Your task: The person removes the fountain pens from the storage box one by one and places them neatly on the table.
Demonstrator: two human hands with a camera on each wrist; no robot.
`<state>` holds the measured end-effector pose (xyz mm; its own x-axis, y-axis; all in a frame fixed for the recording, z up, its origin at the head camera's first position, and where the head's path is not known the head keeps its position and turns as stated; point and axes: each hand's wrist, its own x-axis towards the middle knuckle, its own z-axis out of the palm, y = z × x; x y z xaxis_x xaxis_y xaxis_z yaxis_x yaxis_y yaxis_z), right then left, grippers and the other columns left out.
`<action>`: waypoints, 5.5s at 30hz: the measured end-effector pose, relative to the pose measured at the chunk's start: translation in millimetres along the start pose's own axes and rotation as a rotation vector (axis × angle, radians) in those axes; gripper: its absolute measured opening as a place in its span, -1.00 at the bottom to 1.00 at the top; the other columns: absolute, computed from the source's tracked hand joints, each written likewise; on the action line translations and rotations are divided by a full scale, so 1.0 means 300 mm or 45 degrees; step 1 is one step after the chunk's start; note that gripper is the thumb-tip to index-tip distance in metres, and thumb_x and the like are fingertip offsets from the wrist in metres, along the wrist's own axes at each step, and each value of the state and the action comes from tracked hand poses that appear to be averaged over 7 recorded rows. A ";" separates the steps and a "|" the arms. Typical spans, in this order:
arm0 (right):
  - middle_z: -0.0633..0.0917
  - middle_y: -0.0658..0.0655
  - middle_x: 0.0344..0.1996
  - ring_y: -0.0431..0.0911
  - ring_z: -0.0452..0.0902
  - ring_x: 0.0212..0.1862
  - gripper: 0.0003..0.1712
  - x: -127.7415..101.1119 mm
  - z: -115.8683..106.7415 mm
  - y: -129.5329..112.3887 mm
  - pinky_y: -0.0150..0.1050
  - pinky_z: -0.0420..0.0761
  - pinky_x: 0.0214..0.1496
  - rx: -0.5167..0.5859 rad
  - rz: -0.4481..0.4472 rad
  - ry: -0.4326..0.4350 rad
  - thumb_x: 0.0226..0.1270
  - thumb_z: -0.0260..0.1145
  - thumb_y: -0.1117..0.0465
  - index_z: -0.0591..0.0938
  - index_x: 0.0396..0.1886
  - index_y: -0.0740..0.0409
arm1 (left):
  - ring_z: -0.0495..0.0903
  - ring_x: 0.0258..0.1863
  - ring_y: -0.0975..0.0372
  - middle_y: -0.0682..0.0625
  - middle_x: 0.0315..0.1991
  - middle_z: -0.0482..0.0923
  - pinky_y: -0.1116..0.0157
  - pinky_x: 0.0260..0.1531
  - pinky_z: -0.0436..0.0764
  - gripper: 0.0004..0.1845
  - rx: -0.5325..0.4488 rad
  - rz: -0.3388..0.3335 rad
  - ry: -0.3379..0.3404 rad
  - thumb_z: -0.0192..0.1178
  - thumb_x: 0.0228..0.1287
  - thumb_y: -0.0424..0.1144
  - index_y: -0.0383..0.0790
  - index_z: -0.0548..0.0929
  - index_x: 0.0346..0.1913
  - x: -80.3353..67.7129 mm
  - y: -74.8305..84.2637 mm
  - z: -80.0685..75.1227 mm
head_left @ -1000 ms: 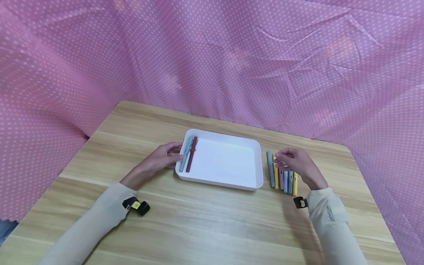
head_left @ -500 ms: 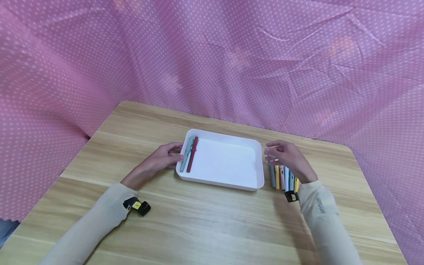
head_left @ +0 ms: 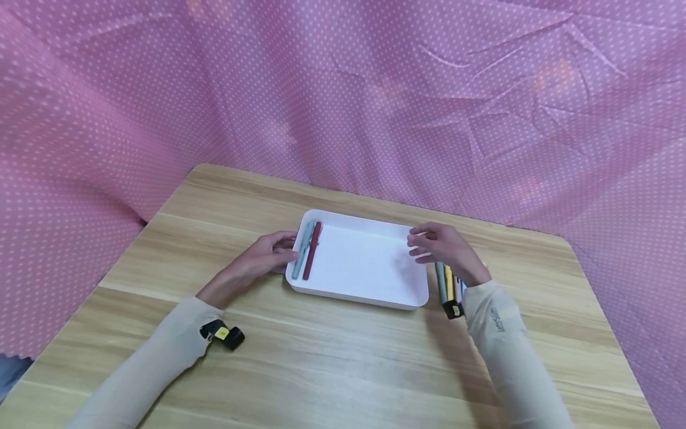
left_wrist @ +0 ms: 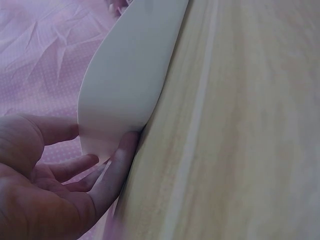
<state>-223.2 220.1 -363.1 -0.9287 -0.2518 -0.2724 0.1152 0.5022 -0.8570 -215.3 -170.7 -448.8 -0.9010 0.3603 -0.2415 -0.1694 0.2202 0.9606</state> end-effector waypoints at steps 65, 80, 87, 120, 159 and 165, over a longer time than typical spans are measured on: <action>0.72 0.10 -0.43 -0.16 0.62 -0.42 -0.70 0.349 0.469 -0.193 -0.34 0.77 -0.25 -0.307 0.212 -0.141 0.38 0.50 0.12 0.69 -0.22 0.32 | 0.45 0.36 -0.20 -0.38 0.48 0.29 0.13 0.12 0.73 -0.31 -0.086 0.038 -0.049 0.16 0.53 -0.37 -0.44 0.15 0.58 0.012 -0.005 0.001; 0.65 0.06 -0.59 -0.18 0.56 -0.53 -0.74 0.368 0.504 -0.187 -0.40 0.68 -0.41 -0.363 0.230 -0.116 0.35 0.52 0.15 0.69 -0.35 0.28 | 0.44 0.37 -0.19 -0.37 0.49 0.28 0.13 0.13 0.73 -0.31 -0.071 0.018 -0.043 0.16 0.54 -0.35 -0.42 0.14 0.59 0.009 -0.004 -0.003; 0.66 0.07 -0.59 -0.18 0.58 -0.53 -0.77 0.356 0.497 -0.183 -0.40 0.72 -0.39 -0.341 0.245 -0.142 0.36 0.50 0.19 0.68 -0.35 0.27 | 0.44 0.36 -0.20 -0.38 0.47 0.29 0.13 0.09 0.74 -0.32 -0.055 0.022 -0.029 0.15 0.54 -0.37 -0.44 0.14 0.58 0.006 -0.007 -0.007; 0.79 0.17 -0.46 -0.17 0.65 -0.51 -0.77 0.321 0.472 -0.190 -0.36 0.76 -0.35 -0.216 0.188 -0.114 0.34 0.48 0.23 0.77 -0.23 0.38 | 0.46 0.34 -0.19 -0.39 0.46 0.32 0.14 0.09 0.75 -0.33 -0.051 0.014 -0.019 0.15 0.53 -0.38 -0.45 0.17 0.57 0.002 -0.007 -0.005; 0.80 0.15 -0.22 -0.07 0.76 -0.24 -0.58 0.001 0.103 -0.154 -0.05 0.80 0.00 0.120 -0.001 0.149 0.43 0.44 0.07 0.68 0.02 0.35 | 0.43 0.37 -0.20 -0.40 0.47 0.27 0.12 0.17 0.70 -0.31 -0.056 0.039 -0.021 0.16 0.53 -0.37 -0.43 0.14 0.59 0.000 -0.007 -0.008; 0.79 0.12 -0.16 -0.09 0.76 -0.21 -0.47 -0.055 0.038 -0.080 -0.03 0.78 0.03 0.106 0.003 0.227 0.42 0.45 0.00 0.63 0.09 0.36 | 0.43 0.37 -0.19 -0.38 0.48 0.27 0.11 0.18 0.69 -0.31 -0.055 0.033 -0.023 0.16 0.53 -0.36 -0.42 0.16 0.58 0.004 -0.012 -0.006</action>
<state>-206.7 202.6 -342.9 -0.9752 -0.0966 -0.1991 0.1395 0.4303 -0.8918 -216.5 -172.8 -452.3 -0.8979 0.3819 -0.2188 -0.1636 0.1718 0.9715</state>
